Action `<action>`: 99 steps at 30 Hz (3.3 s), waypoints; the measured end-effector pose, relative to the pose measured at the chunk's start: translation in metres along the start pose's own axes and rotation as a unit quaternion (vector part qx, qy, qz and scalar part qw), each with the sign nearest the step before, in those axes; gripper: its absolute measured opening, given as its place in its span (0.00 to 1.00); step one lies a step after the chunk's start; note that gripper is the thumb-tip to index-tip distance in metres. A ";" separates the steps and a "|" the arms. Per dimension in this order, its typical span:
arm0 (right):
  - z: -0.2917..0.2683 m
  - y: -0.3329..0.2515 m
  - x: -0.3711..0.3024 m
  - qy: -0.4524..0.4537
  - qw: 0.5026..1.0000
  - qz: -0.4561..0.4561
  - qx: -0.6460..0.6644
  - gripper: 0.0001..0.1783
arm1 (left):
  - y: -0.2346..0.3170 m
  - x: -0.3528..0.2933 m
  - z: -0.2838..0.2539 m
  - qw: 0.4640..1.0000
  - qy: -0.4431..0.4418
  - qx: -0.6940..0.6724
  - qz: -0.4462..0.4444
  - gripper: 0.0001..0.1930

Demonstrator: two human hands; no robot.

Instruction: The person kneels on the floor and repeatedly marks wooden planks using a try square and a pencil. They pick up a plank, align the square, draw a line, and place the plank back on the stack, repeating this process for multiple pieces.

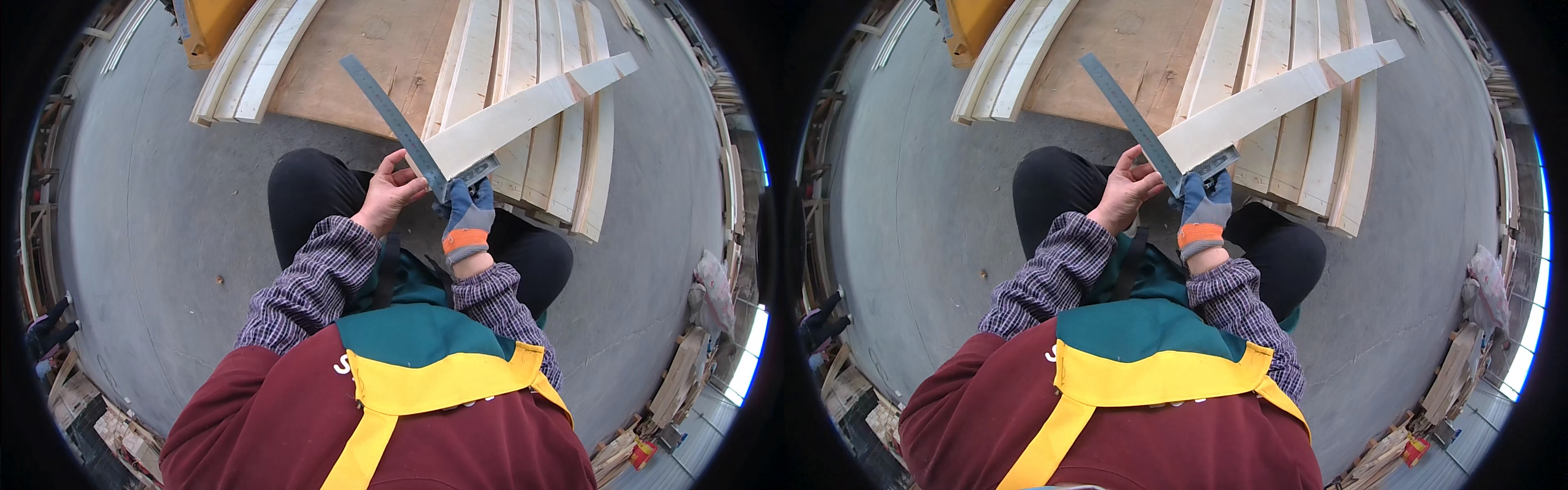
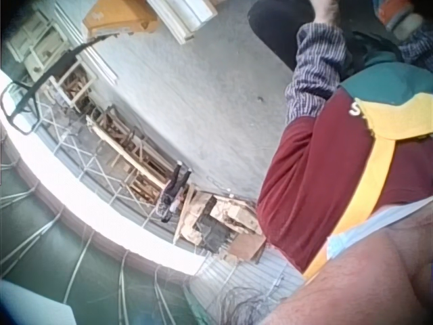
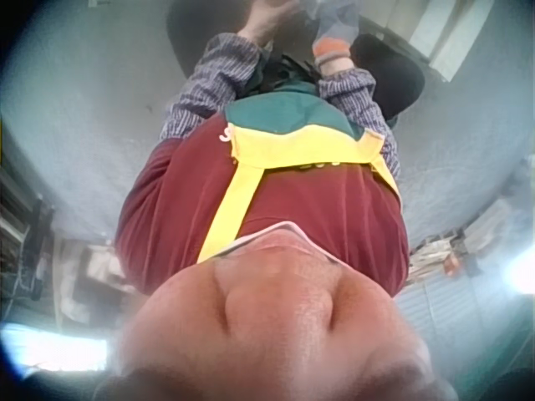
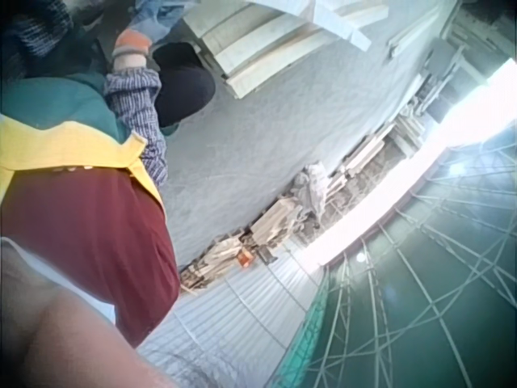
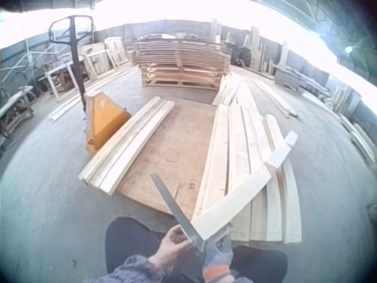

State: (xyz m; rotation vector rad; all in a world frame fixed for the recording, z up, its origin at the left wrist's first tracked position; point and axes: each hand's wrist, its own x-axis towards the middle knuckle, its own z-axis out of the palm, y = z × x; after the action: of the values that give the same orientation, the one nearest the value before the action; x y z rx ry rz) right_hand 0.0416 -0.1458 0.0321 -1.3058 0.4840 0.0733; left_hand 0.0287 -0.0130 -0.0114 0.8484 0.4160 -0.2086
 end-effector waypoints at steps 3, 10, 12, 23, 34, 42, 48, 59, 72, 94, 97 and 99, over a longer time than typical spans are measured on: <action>0.001 0.001 0.000 0.004 1.000 0.002 0.024 0.19 | 0.001 0.000 0.000 1.000 -0.001 -0.001 -0.005 0.35; 0.000 0.003 0.002 0.001 1.000 -0.005 0.021 0.19 | 0.003 -0.001 -0.001 1.000 -0.019 -0.004 -0.015 0.36; 0.000 0.004 0.002 0.005 1.000 -0.006 0.021 0.19 | 0.002 -0.001 -0.001 1.000 -0.024 -0.009 -0.007 0.35; 0.000 0.003 0.004 0.003 1.000 -0.005 0.029 0.18 | 0.002 -0.001 -0.001 1.000 -0.022 -0.001 -0.004 0.34; 0.001 0.003 0.002 0.018 1.000 -0.006 0.014 0.19 | 0.004 -0.001 -0.002 1.000 -0.028 -0.003 -0.003 0.35; 0.002 0.003 0.003 0.007 1.000 -0.010 0.017 0.19 | 0.008 -0.002 0.000 1.000 -0.024 -0.016 -0.004 0.36; -0.002 0.006 0.004 -0.001 1.000 -0.009 0.024 0.20 | 0.009 -0.001 0.009 0.999 0.028 0.019 0.005 0.30; -0.052 -0.036 -0.017 -0.023 0.992 -0.121 0.020 0.22 | 0.009 -0.004 0.015 0.999 0.047 0.022 0.017 0.32; -0.032 -0.047 -0.007 -0.186 0.942 -0.167 -0.225 0.11 | 0.012 -0.007 0.017 0.999 0.033 0.005 0.021 0.31; 0.017 -0.064 0.031 -0.288 0.899 -0.158 -0.290 0.10 | 0.010 -0.006 0.014 0.999 0.033 0.016 0.020 0.29; -0.002 -0.080 0.028 -0.286 0.885 -0.107 -0.352 0.11 | 0.010 -0.006 0.015 0.999 0.035 0.012 0.016 0.29; -0.012 -0.088 0.022 -0.280 0.871 -0.075 -0.396 0.11 | 0.009 -0.006 0.015 0.999 0.033 0.010 0.021 0.28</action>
State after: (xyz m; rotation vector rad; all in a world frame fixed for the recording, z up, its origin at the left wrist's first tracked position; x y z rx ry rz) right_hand 0.0856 -0.1862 0.1012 -2.0241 -0.1924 0.5541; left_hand 0.0307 -0.0184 0.0065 0.8848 0.4581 -0.1468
